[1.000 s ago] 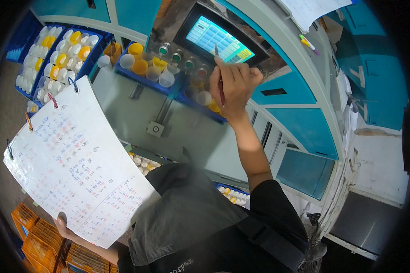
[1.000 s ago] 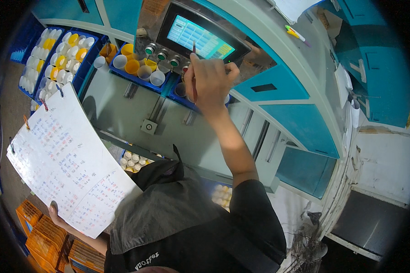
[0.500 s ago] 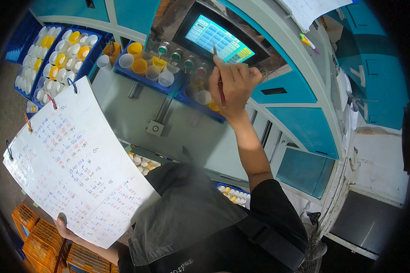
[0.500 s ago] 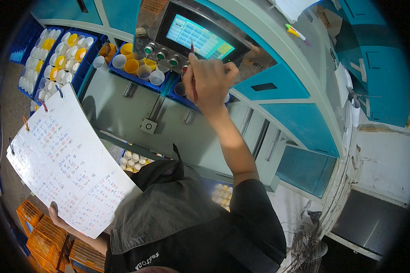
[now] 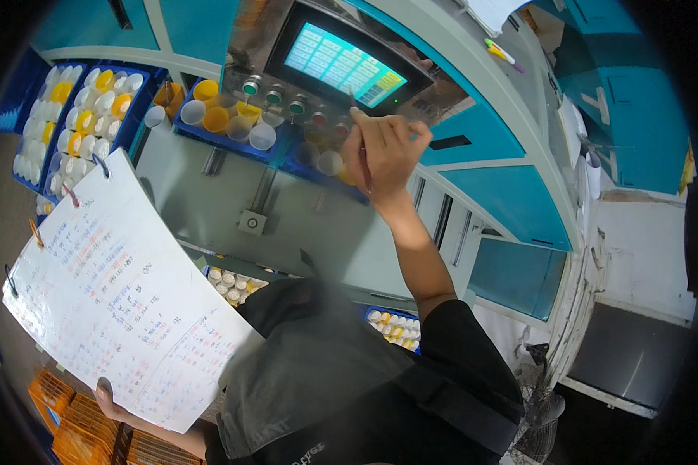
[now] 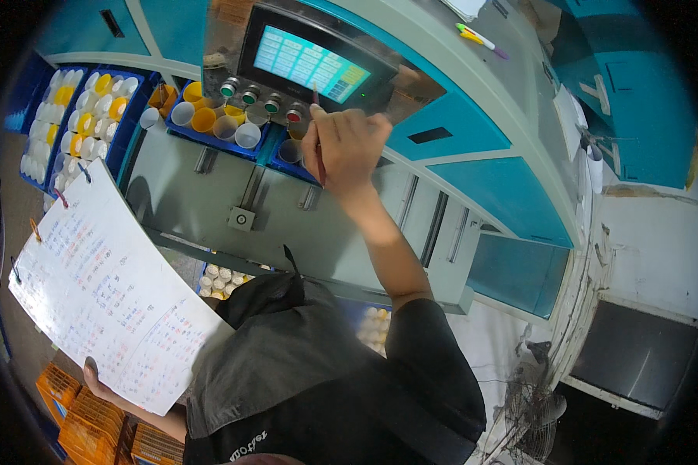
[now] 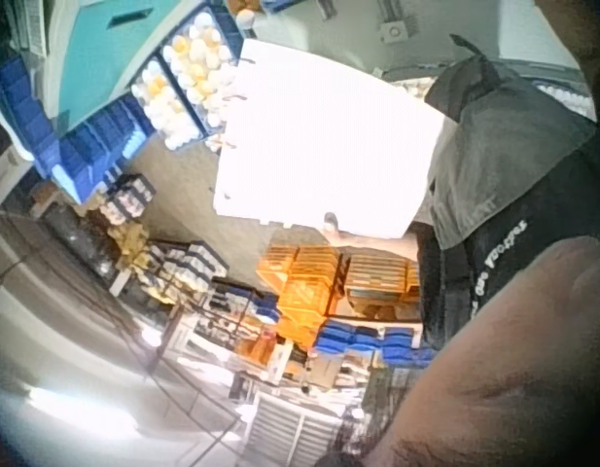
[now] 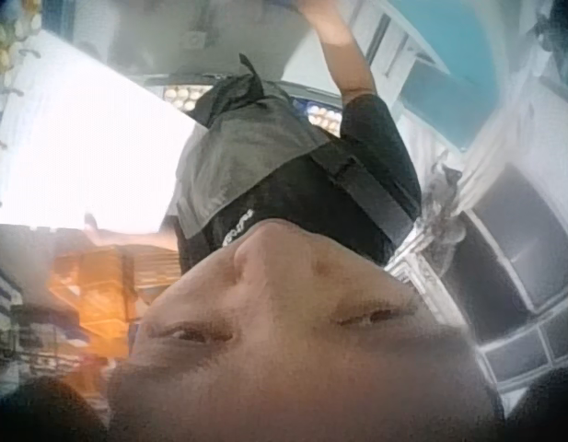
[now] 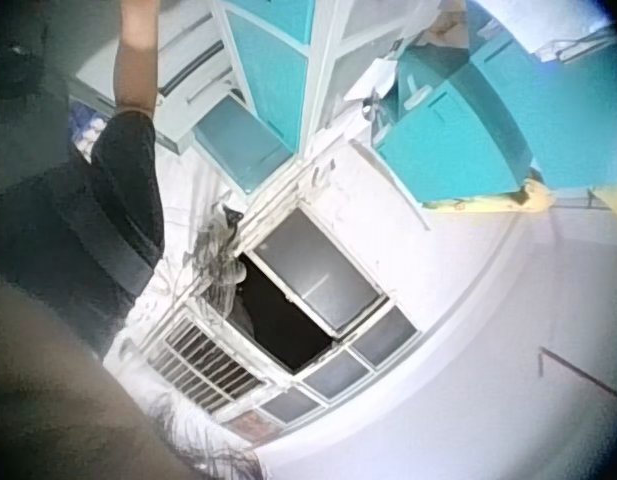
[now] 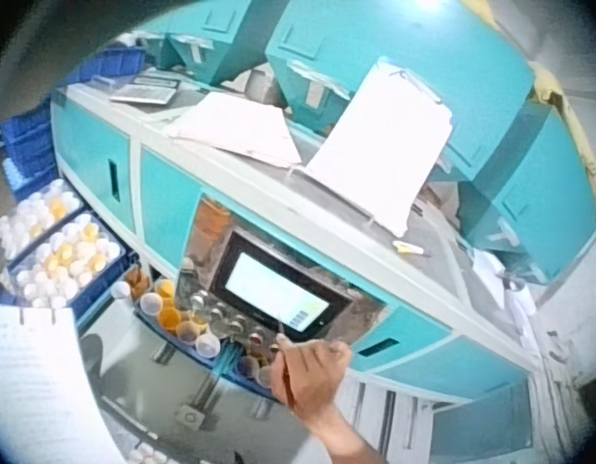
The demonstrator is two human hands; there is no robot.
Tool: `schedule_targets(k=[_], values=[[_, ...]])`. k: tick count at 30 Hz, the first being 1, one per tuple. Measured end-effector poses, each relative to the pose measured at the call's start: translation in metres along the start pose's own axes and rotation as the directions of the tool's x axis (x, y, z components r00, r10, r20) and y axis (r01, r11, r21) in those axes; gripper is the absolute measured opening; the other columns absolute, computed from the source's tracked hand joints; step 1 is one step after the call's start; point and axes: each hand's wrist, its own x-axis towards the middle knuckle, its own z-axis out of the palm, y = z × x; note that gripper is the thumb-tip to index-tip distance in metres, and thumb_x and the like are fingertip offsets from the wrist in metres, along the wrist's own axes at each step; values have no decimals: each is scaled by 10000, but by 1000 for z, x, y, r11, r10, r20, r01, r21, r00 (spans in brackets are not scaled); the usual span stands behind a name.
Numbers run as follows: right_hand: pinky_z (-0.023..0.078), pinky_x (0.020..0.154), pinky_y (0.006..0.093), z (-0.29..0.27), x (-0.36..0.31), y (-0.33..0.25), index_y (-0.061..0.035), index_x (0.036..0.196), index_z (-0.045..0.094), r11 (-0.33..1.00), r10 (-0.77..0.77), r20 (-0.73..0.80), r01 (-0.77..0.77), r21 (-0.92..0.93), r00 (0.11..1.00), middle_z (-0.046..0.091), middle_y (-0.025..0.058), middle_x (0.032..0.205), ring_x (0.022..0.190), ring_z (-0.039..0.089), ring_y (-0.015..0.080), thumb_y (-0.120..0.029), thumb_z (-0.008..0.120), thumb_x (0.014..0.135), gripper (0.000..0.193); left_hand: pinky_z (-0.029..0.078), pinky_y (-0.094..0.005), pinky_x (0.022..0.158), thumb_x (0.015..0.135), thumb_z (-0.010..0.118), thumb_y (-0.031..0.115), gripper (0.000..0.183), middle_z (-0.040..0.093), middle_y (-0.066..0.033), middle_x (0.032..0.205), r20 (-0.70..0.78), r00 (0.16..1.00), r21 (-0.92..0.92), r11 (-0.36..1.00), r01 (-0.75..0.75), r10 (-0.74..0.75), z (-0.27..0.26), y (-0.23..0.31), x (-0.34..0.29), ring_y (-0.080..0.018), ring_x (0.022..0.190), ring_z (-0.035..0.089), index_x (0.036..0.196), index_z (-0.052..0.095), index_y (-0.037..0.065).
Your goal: The person operates a touchscreen control panel on a machine, using a pen to select options. They then retrieve a clipboard, flip through pages, and continue interacting with the touchscreen while referencing the clipboard.
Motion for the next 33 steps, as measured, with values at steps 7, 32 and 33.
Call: schedule_targets(k=[7,32,33], values=[[287,877,405,-28,5,13,-87,1050,811,994,83,-21,-84,-64,996,700,-2,793,821,580,146,-30,720,802,270,576,-483,965,908,572,675,943,531,-208,1486,-4,1000,9,1000,-4,4,3,2,2,-313,1290,625,1574,404,29],[275,882,439,-16,30,9,-77,1015,810,999,-1,-67,4,34,998,716,9,798,827,604,154,-96,710,876,172,602,-479,924,893,580,662,931,547,-204,1462,-14,1000,-10,1000,22,-22,7,3,-2,-305,1259,653,1560,424,33],[276,882,441,-16,29,9,-78,1007,811,1000,8,-62,-7,27,998,715,10,796,829,604,153,-95,707,876,169,603,-479,922,892,581,662,930,548,-204,1461,-14,1000,-10,1000,22,-23,8,3,-2,-305,1258,654,1560,425,33]])
